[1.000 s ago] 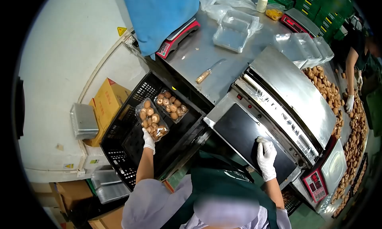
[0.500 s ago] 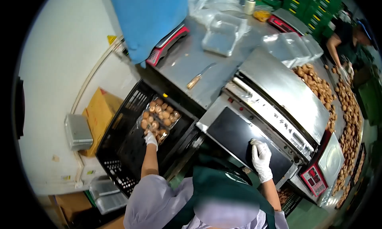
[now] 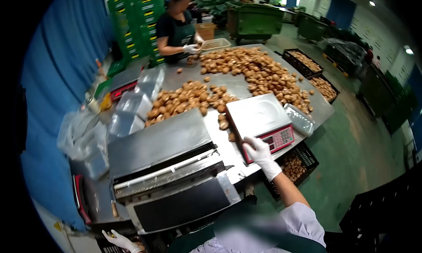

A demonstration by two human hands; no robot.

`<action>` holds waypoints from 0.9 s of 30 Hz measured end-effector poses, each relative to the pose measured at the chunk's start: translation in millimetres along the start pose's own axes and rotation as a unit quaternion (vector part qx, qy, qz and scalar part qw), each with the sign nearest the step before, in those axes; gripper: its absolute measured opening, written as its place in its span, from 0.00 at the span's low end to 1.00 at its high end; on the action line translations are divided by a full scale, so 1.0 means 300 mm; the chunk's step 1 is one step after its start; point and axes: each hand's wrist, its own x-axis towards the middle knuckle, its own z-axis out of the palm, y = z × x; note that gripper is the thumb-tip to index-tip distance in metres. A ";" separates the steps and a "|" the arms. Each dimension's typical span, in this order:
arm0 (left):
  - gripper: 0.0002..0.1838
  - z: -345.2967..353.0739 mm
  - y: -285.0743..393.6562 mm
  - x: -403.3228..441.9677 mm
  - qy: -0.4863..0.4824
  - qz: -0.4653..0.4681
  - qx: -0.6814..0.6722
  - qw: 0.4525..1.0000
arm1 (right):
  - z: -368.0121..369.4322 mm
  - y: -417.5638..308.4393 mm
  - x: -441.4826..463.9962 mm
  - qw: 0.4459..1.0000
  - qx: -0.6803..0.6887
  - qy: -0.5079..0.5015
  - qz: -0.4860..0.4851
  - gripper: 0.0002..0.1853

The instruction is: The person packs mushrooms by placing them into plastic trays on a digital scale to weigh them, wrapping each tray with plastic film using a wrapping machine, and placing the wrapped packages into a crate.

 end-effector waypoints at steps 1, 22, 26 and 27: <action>0.23 0.025 0.105 0.000 -0.007 0.025 -0.028 0.999 | -0.075 0.081 0.046 0.998 -0.058 0.017 0.017 0.16; 0.19 0.278 1.586 -0.833 -0.389 -0.052 -0.347 0.852 | -0.678 1.059 0.311 0.891 -0.348 -0.291 0.030 0.08; 0.17 0.330 1.637 -0.899 -0.398 -0.037 -0.357 0.844 | -0.690 1.041 0.325 0.901 -0.318 -0.293 0.036 0.08; 0.17 0.351 1.644 -0.911 -0.398 -0.037 -0.356 0.845 | -0.692 1.046 0.326 0.901 -0.317 -0.294 0.036 0.08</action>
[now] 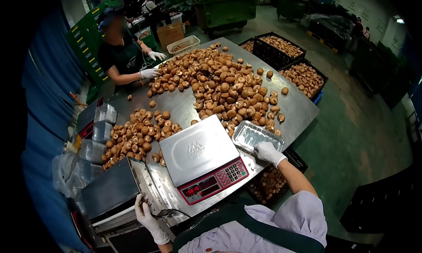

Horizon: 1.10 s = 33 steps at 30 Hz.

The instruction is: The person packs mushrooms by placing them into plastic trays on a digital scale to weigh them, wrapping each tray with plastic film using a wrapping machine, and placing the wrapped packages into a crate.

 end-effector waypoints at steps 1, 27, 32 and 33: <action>0.17 0.023 -0.001 0.009 -0.008 0.000 -0.021 1.000 | 0.004 0.006 0.000 1.000 0.015 0.007 0.000 0.09; 0.28 0.281 -0.561 0.126 -0.015 -0.550 -0.407 0.729 | -0.296 -0.522 0.414 0.949 0.227 0.031 -0.216 0.15; 0.38 0.358 -0.525 0.321 -0.053 -0.461 -0.489 0.739 | -0.296 -0.554 0.818 0.902 0.402 -0.149 -0.052 0.26; 0.39 0.399 -0.494 0.387 -0.033 -0.451 -0.516 0.727 | -0.221 -0.537 0.912 0.868 0.455 -0.193 -0.056 0.34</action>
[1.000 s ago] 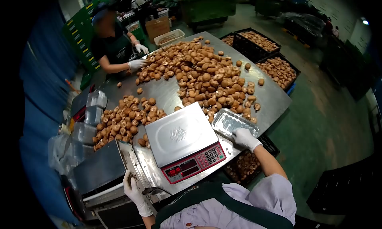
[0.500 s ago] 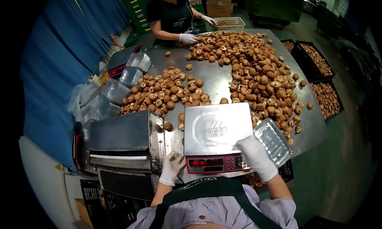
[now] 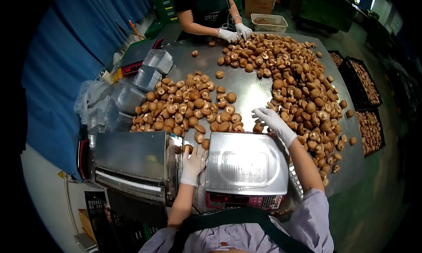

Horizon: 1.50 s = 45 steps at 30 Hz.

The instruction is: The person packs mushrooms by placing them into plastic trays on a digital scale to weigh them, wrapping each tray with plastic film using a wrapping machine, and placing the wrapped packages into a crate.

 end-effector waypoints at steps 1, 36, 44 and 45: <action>0.40 0.058 0.015 0.044 -0.004 0.013 -0.034 0.999 | -0.001 0.026 0.085 0.997 0.043 -0.047 0.040 0.41; 0.45 0.533 0.144 0.033 -0.152 0.014 -0.054 0.987 | 0.325 -0.303 0.144 0.952 0.240 -0.150 -0.111 0.35; 0.41 0.501 -0.072 -0.203 -0.189 -0.044 -0.049 0.980 | 0.328 -0.159 -0.226 0.939 0.309 -0.066 -0.133 0.34; 0.40 0.494 -0.088 -0.216 -0.202 -0.054 -0.039 0.977 | 0.331 -0.154 -0.263 0.936 0.322 -0.055 -0.129 0.34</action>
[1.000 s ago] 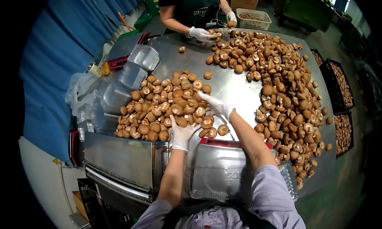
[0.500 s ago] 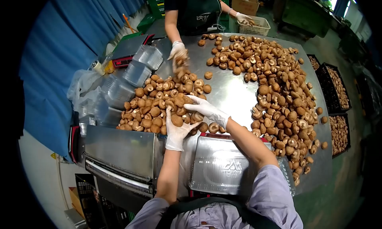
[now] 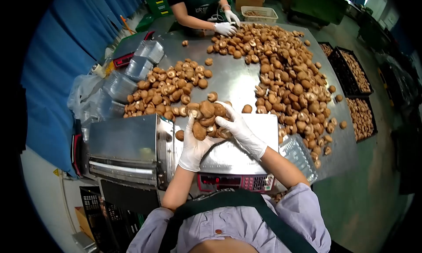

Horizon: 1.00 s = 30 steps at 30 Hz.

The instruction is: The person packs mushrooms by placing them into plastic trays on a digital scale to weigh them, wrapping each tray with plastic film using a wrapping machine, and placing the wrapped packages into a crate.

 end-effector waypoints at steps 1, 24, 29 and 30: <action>0.39 -0.011 -0.014 -0.007 0.001 -0.013 0.002 1.000 | 0.001 0.007 -0.027 1.000 0.015 0.003 -0.013 0.34; 0.25 -0.162 -0.114 -0.236 0.019 0.318 0.771 0.552 | -0.045 0.220 -0.372 0.835 -0.470 0.181 -0.222 0.27; 0.26 -0.151 -0.117 -0.239 0.056 0.317 0.819 0.475 | -0.075 0.192 -0.403 0.804 -0.518 0.193 -0.220 0.23; 0.27 -0.136 -0.117 -0.237 0.058 0.313 0.836 0.447 | -0.085 0.190 -0.409 0.792 -0.535 0.203 -0.214 0.22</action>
